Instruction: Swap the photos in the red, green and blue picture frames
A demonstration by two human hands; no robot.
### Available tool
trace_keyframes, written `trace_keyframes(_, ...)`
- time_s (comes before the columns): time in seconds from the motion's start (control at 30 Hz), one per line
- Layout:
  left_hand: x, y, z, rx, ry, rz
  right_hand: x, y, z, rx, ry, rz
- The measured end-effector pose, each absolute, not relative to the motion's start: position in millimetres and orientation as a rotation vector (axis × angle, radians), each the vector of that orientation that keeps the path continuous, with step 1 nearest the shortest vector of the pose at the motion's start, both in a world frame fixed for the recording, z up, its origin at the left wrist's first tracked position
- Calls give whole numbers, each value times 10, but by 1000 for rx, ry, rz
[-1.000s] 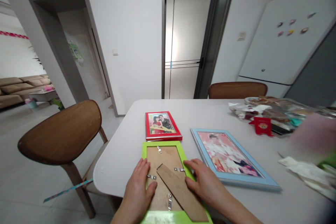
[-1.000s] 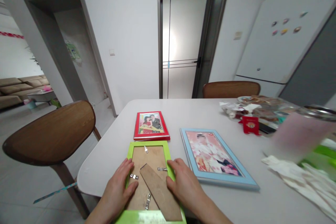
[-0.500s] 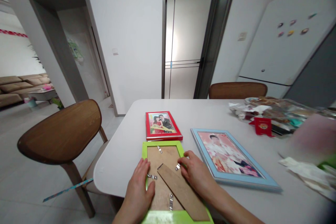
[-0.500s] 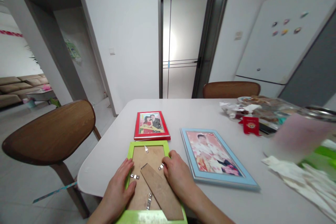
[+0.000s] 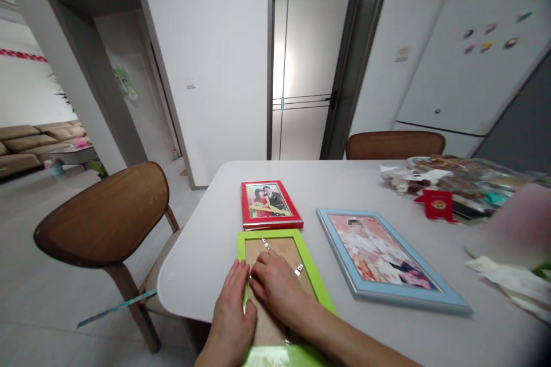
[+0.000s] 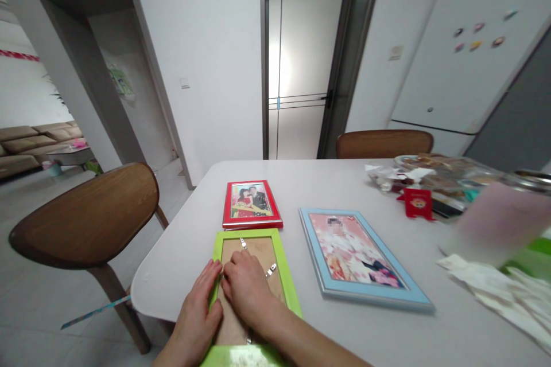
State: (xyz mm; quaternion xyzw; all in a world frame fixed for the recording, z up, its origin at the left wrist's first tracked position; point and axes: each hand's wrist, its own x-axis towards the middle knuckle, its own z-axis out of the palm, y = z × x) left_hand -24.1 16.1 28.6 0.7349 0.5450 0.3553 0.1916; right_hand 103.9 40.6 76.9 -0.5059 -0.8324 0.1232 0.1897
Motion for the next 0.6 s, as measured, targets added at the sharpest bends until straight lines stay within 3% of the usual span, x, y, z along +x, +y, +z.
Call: trace_keyframes(0.6, -180, 188, 316, 2070, 1559, 951, 1306, 972, 545, -1664, -2104, 215)
